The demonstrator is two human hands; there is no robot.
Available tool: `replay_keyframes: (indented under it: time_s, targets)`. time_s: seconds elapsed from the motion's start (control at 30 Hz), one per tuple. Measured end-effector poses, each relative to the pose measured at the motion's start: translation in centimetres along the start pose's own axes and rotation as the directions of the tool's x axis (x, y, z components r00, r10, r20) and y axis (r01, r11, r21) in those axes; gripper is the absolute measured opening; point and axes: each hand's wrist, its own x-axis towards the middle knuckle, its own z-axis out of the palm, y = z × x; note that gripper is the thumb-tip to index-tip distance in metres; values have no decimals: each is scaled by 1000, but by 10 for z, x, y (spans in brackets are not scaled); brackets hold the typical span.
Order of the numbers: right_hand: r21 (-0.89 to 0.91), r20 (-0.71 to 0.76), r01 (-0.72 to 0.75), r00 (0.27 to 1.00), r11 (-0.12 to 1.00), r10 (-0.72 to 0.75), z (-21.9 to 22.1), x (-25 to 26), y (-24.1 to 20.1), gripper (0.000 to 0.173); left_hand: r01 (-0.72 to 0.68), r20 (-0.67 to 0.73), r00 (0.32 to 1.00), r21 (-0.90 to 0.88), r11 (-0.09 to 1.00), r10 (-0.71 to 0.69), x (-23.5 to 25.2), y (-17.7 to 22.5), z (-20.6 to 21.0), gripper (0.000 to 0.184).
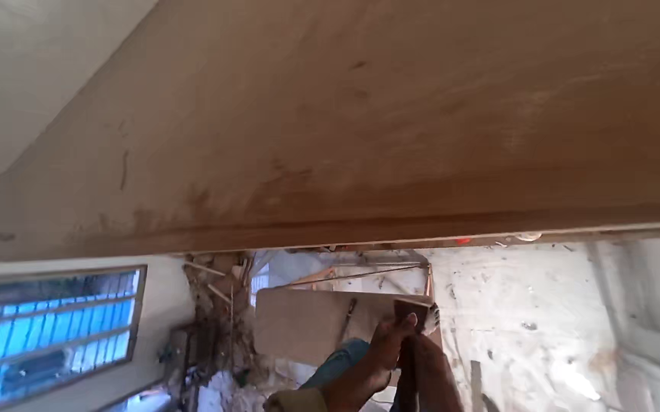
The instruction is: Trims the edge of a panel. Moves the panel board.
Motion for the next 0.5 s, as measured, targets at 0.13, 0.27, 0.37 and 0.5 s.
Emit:
replay_keyframes:
  time_s: [0.13, 0.27, 0.37, 0.5]
  targets:
    - [-144, 117, 15, 993, 989, 2, 40, -13, -16, 39, -35, -135, 991, -279, 960, -3, -10, -14, -36, 38]
    - [-296, 343, -13, 932, 955, 119, 76, -16, -12, 42, -150, -289, 956, -601, 785, -39, -20, -33, -90, 37]
    - [-559, 408, 68, 890, 826, 203, 100, -27, -6, 53, -180, -340, 933, -726, 664, -119, -36, -54, -124, 37]
    - [-728, 505, 286, 839, 623, 205, 133, -44, -2, 51, -199, -351, 907, -845, 496, -234, -55, -86, -157, 38]
